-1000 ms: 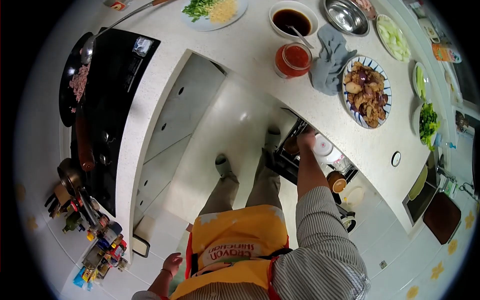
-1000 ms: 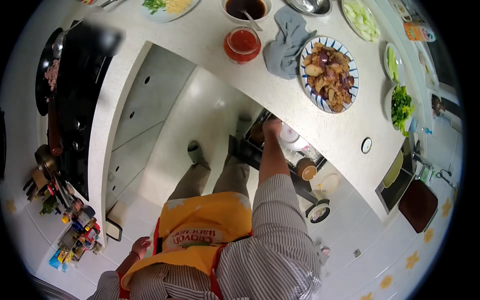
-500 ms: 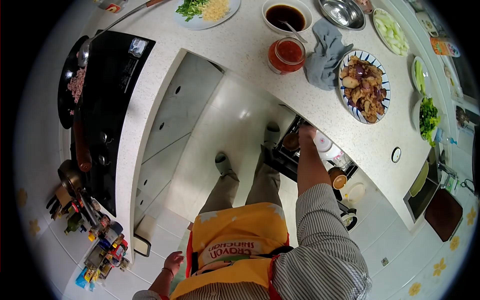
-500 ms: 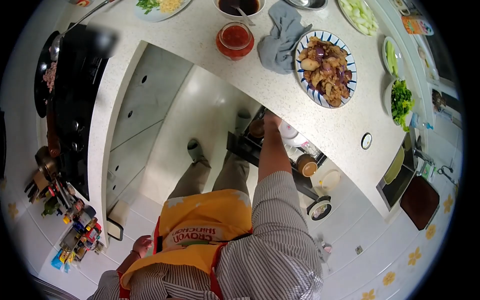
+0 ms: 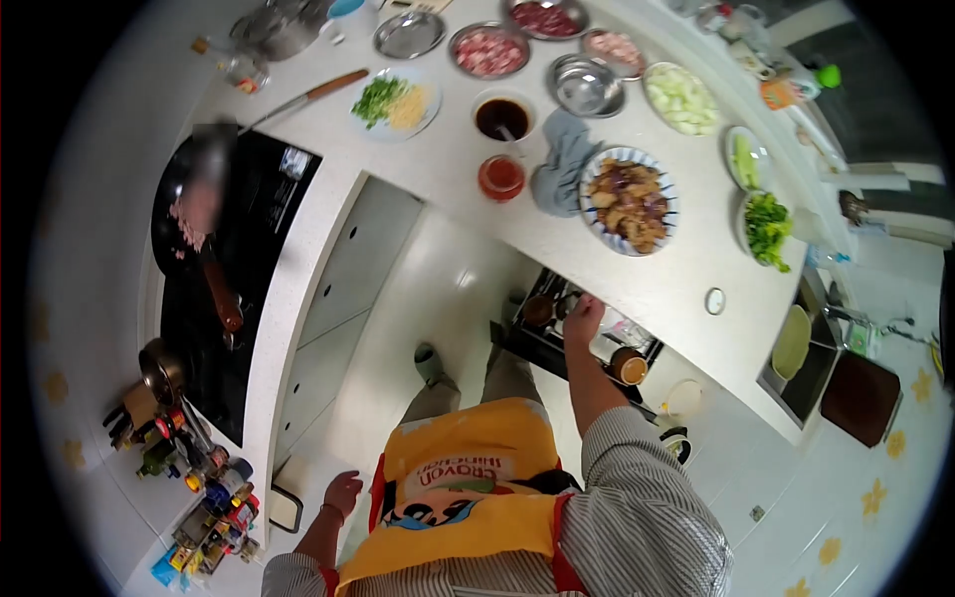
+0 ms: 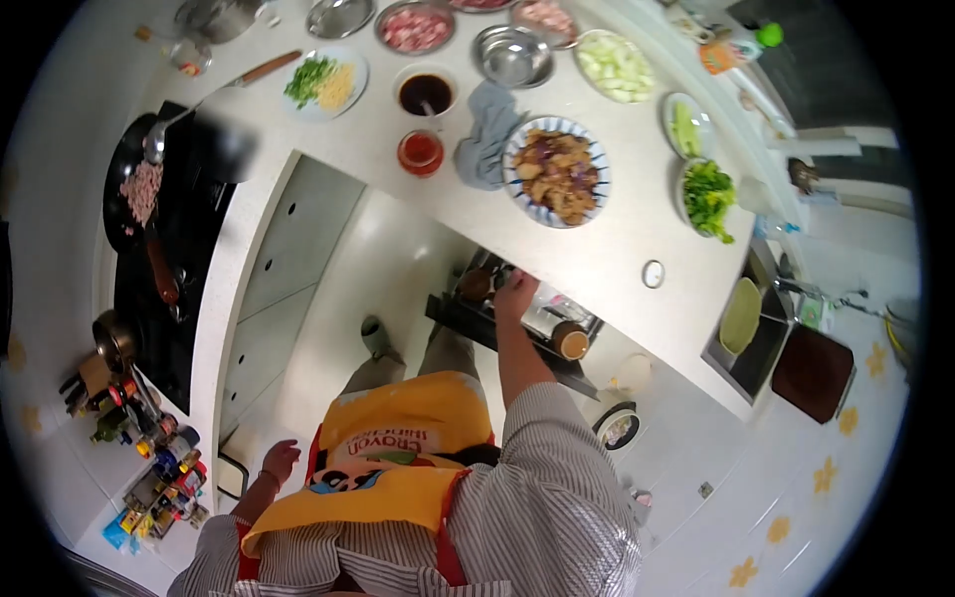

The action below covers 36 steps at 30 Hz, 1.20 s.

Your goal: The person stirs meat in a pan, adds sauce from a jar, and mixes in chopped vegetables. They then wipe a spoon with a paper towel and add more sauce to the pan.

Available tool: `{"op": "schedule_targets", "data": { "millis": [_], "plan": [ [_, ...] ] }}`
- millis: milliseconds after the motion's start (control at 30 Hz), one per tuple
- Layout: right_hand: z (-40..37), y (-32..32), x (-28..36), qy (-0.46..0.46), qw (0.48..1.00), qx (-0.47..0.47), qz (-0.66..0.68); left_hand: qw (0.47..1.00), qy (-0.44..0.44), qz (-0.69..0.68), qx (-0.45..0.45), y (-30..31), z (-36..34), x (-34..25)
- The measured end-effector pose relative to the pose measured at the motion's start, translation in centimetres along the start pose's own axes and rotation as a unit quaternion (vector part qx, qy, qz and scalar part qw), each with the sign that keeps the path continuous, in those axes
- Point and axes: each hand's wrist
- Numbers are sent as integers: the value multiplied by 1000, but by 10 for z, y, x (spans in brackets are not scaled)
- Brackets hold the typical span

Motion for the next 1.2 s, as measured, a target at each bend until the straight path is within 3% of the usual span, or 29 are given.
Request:
{"op": "schedule_targets", "data": {
  "millis": [33,100,233,267,300,333,367,400,433,467,533,567,600,667,733,800,867,933,967,1000,1100,1133,1200],
  "plan": [
    [-5,27,17,-74,996,39,40,1000,-11,3,4,-3,4,-23],
    [-8,54,25,-105,979,60,163,999,-31,29,-5,-12,19,-68],
    [5,143,84,-60,980,165,98,989,-140,41,-19,-48,46,-155],
    [6,161,105,-149,938,237,206,986,-168,12,-13,-61,60,-174],
    [8,179,124,-237,870,306,304,978,-189,75,-46,-81,42,-235],
    [7,202,140,-244,867,317,297,973,-211,77,-57,-99,21,-294],
    [14,220,157,-351,781,332,396,971,-231,-53,-4,-114,39,-309],
    [22,232,167,-447,674,335,484,955,-296,12,-26,-127,31,-354],
    [26,239,172,-464,649,350,490,944,-329,-19,-27,-141,35,-385],
    [26,246,176,-462,650,355,488,929,-365,-52,-30,-154,43,-416],
    [23,264,185,-321,709,422,465,900,-422,-78,-77,-176,60,-470],
    [35,277,195,-329,740,487,327,887,-440,-95,-102,-185,70,-498],
    [38,272,187,-326,739,493,324,876,-453,-109,-123,-191,77,-515],
    [43,258,167,-238,755,520,322,865,-467,-99,-154,-199,93,-537],
    [68,256,168,-225,743,521,355,854,-476,-92,-189,-207,96,-541],
    [106,279,202,-165,781,459,390,845,-487,-63,-212,-205,90,-549],
    [133,289,209,-170,789,483,341,830,-502,-13,-242,-202,87,-565],
    [152,295,216,-285,759,409,419,813,-510,27,-280,-203,86,-578],
    [160,296,218,-321,714,394,481,821,-517,24,-241,-206,85,-585],
    [159,292,216,-311,716,403,477,828,-523,22,-201,-209,83,-591],
    [139,298,229,-289,705,568,312,815,-537,0,-216,-220,96,-599],
    [130,298,235,-206,728,601,258,821,-527,-25,-217,-223,94,-607],
    [143,301,242,-128,766,606,173,824,-508,-68,-241,-224,92,-617]
  ]
}}
Point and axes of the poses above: each hand's wrist, its own z-axis towards the middle knuckle, its own y-axis out of the back of the hand, x = y × z, and after that the axes turned 11 degrees about -z, right-handed
